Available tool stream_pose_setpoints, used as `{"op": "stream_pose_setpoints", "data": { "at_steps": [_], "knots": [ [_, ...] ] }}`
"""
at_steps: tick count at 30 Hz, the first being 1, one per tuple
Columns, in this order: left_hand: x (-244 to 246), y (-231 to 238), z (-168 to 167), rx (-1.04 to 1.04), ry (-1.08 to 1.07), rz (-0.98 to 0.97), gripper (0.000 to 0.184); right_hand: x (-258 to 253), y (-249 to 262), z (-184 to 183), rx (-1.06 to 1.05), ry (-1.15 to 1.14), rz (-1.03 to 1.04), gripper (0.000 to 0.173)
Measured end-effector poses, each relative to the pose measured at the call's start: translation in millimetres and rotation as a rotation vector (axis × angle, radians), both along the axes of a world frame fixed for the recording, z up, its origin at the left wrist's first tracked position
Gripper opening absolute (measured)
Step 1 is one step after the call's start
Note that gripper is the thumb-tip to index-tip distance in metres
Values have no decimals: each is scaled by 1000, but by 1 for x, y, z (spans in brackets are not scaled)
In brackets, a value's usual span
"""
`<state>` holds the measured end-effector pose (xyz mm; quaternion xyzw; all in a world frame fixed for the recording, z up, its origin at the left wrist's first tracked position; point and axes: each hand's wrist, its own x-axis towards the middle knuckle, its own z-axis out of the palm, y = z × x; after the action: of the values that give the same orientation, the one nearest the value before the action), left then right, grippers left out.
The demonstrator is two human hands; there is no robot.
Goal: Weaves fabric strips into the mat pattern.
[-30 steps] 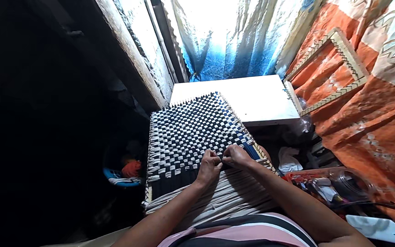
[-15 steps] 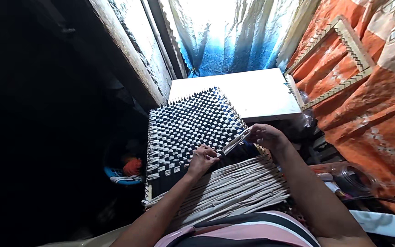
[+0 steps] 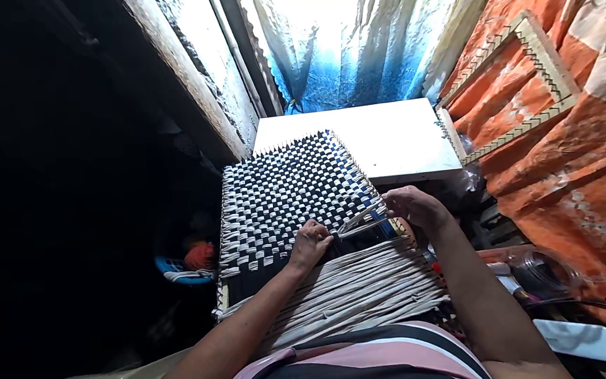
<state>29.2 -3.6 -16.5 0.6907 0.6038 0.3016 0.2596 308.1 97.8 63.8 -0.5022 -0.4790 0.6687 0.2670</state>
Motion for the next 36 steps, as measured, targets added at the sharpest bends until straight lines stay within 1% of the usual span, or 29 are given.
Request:
{"op": "stream_pose_setpoints", "data": {
  "at_steps": [2, 4, 6, 9, 11, 12, 14, 17, 19, 22, 25, 26, 29, 31, 33, 36],
  "knots": [
    [4, 1, -3, 6, 54, 6, 22, -6, 2, -1, -132, 127, -129, 25],
    [3, 0, -6, 90, 68, -35, 23, -8, 1, 4, -193, 252, -161, 25],
    [-4, 2, -1, 122, -4, -88, 21, -7, -1, 11, -200, 315, -175, 24],
    [-13, 4, 13, 49, -138, -125, 20, -10, -7, 17, -243, 329, -234, 26],
    [-12, 5, 18, 22, -151, -167, 21, -20, -15, 21, -239, 410, -307, 21],
    [-10, 6, 20, 10, -134, -193, 22, -26, -23, 23, -196, 450, -334, 20],
    [-4, 11, 24, -49, -99, -235, 22, -38, -37, 19, -67, 519, -291, 26],
    [3, 20, 33, -153, -96, -251, 18, -40, -39, 9, 81, 579, -102, 33],
    [5, 25, 37, -156, -76, -264, 17, -37, -36, 5, 118, 591, -40, 37],
    [4, 29, 39, -157, -57, -283, 15, -33, -33, 0, 112, 590, 2, 42],
    [-2, 32, 34, -173, -71, -297, 16, -35, -32, -13, 98, 545, 45, 53],
    [-3, 32, 32, -173, -73, -301, 17, -39, -33, -19, 97, 535, 51, 61],
    [0, 28, 28, -147, -48, -281, 18, -51, -36, -35, 105, 464, 79, 95],
    [2, 25, 24, -93, -25, -265, 17, -60, -38, -41, 155, 370, 70, 109],
    [2, 25, 23, -77, -28, -274, 17, -64, -37, -47, 194, 291, 65, 116],
    [0, 27, 26, -126, -60, -287, 18, -69, -41, -48, 219, 198, 40, 117]
  ]
}}
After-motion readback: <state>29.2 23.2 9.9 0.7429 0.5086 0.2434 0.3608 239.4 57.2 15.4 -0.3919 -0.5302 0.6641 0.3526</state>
